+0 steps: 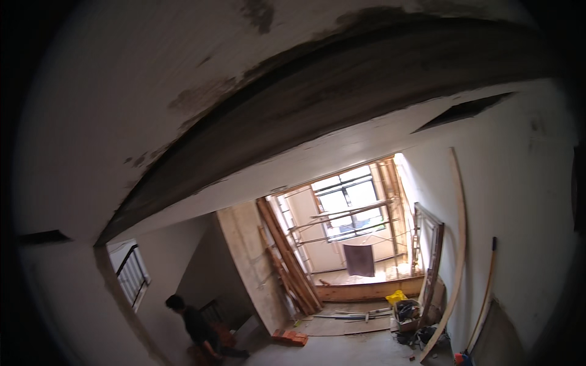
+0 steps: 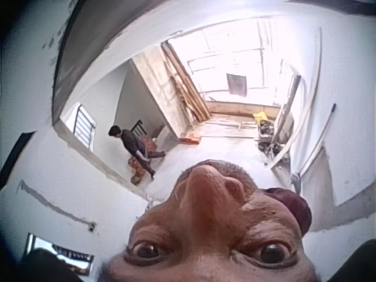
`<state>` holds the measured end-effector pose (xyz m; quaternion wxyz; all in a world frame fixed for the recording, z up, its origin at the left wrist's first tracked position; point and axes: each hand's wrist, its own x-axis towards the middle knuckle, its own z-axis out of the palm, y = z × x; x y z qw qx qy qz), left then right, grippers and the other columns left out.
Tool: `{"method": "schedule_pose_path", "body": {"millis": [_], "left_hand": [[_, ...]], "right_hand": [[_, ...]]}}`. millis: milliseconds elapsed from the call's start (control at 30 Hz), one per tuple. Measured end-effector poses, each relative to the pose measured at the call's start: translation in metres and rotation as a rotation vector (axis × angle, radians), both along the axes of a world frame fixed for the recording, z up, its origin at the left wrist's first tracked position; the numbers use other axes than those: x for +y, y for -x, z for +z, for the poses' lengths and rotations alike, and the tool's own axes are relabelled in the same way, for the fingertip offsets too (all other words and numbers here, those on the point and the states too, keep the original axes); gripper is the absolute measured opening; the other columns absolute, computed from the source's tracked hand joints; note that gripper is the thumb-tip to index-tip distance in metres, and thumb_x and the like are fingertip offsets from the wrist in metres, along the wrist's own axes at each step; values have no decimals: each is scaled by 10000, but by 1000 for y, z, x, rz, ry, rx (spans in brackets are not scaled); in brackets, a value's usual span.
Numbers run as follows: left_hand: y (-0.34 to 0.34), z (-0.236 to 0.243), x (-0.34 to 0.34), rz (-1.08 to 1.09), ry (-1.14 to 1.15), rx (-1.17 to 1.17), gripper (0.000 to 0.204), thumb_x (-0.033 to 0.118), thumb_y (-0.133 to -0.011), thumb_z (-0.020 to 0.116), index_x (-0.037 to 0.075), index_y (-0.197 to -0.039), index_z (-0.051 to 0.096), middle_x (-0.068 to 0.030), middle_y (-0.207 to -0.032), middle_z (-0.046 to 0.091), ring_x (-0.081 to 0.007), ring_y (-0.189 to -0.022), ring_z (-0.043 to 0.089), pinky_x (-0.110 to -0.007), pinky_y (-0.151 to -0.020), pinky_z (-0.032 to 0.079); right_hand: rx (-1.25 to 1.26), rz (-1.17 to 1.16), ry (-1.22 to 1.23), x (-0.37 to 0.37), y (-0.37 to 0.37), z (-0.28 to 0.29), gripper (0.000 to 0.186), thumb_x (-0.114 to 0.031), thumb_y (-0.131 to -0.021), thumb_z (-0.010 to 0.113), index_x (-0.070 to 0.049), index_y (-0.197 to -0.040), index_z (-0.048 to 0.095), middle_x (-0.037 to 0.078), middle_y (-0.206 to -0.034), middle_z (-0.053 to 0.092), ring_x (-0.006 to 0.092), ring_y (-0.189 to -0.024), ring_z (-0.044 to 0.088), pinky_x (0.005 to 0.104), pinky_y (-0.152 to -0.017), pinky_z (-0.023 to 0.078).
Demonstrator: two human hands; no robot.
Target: The person applies wet plaster to an overhead ceiling beam using a brush and a hawk.
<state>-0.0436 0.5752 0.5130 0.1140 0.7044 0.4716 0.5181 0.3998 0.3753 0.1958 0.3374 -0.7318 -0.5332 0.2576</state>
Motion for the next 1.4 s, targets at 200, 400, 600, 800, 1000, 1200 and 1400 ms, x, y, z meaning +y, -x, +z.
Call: {"method": "schedule_pose_path", "body": {"millis": [200, 400, 600, 800, 1000, 1200, 1400], "left_hand": [[-42, 41, 25, -164, -81, 22, 312, 270, -822, 513, 161, -1111, 554, -108, -851, 584, -256, -720, 542, -386, -646, 467], [-85, 58, 47, -310, -114, 45, 318, 252, -802, 528, 175, -1109, 561, -108, -842, 579, -264, -715, 543, -388, -646, 469], [-137, 58, 69, -462, -97, 87, 330, 233, -782, 543, 189, -1108, 567, -107, -834, 574, -271, -710, 545, -391, -646, 472], [-206, 21, 86, -671, -39, 164, 345, 214, -762, 558, 204, -1106, 574, -107, -825, 569, -279, -705, 547, -394, -646, 474], [-268, -61, 83, -852, 78, 276, 363, 195, -742, 572, 218, -1105, 580, -107, -816, 564, -287, -701, 548, -397, -646, 476], [-278, -200, 67, -956, 295, 485, 385, 177, -722, 587, 232, -1103, 586, -106, -808, 559, -294, -696, 550, -399, -646, 479], [-112, -393, 30, -878, 683, 864, 409, 158, -702, 602, 247, -1102, 593, -106, -799, 554, -302, -691, 552, -402, -647, 481]], "right_hand": [[32, -163, -3, -27, -3, -1, 392, -384, -823, 536, 2, -875, 576, 245, -887, 584, 392, -877, 547, 447, -736, 428], [68, -317, 14, -53, -4, -6, 393, -378, -812, 550, 4, -896, 578, 241, -911, 584, 379, -897, 549, 435, -752, 431], [98, -471, 39, -76, 0, -13, 397, -372, -800, 564, 6, -917, 579, 237, -934, 585, 367, -917, 551, 423, -769, 434], [140, -628, 69, -97, 15, -23, 403, -366, -789, 577, 9, -938, 581, 233, -957, 586, 354, -937, 554, 411, -785, 437], [187, -785, 109, -120, 35, -37, 413, -360, -777, 591, 11, -959, 582, 229, -980, 587, 341, -956, 556, 399, -801, 440], [270, -970, 184, -146, 76, -76, 426, -354, -766, 604, 13, -980, 584, 224, -1004, 588, 328, -976, 558, 387, -818, 443], [360, -1065, 427, -186, 128, -142, 440, -348, -754, 618, 15, -1001, 585, 220, -1027, 589, 316, -996, 560, 375, -834, 446]]}}
